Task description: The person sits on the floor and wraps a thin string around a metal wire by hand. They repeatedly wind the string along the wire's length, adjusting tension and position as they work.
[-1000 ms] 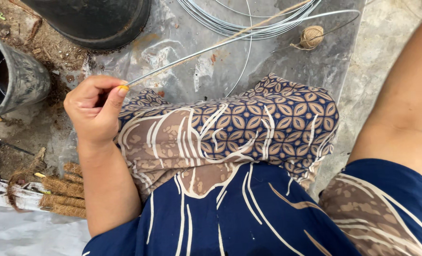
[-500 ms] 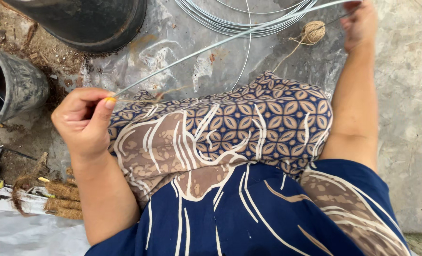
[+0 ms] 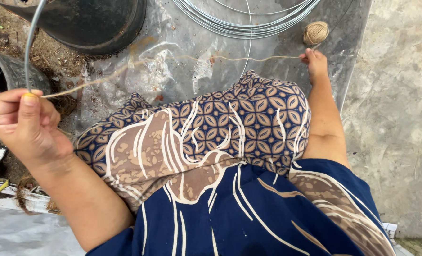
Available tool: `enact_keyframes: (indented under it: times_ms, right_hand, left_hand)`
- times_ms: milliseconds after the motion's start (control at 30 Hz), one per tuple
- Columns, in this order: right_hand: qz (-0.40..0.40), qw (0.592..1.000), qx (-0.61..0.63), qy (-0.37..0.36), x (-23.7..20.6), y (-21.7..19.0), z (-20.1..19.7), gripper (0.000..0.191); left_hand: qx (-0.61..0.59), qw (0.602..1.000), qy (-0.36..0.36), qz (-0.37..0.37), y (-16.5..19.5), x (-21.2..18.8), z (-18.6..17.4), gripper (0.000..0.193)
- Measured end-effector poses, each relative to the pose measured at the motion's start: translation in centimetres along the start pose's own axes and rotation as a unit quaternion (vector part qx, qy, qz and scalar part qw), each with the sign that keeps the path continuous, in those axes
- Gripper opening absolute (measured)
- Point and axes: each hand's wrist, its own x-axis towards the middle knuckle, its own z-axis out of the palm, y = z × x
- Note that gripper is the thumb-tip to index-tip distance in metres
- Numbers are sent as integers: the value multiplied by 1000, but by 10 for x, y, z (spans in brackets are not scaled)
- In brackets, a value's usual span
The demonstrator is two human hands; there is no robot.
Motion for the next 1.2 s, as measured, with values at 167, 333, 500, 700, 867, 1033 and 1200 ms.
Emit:
enact_keyframes:
  times_ms: [167,333,500,700,867,1033,1200]
  right_hand:
    - [35,972,216,-90,-18,3,7,17]
    - [87,982,92,-142,-16,15,23,25]
    - [-23,911,-411,-15,-12,1,31,60]
    - [-221,874,-376,-214,-47,-111,65,51]
    - [-532,628,-376,-426,-156,-198,162,74]
    - [-332,759,-220,-515,-224,-202,254,46]
    - [-472,752,-258,-380,-237,-196,261,14]
  left_hand:
    - [2,999,-11,-30,-3,1,2,14]
    - [-10,998,-59,-32,-11,0,7,11]
    - [60,996,-71,8,-23,-7,27,11]
    - [63,995,-69,35,-44,-16,59,9]
    - [34,997,-75,11,-54,-25,83,7]
    - [-8,994,-110,-7,-58,-31,97,6]
    - [57,993,-100,-7,-51,-29,101,4]
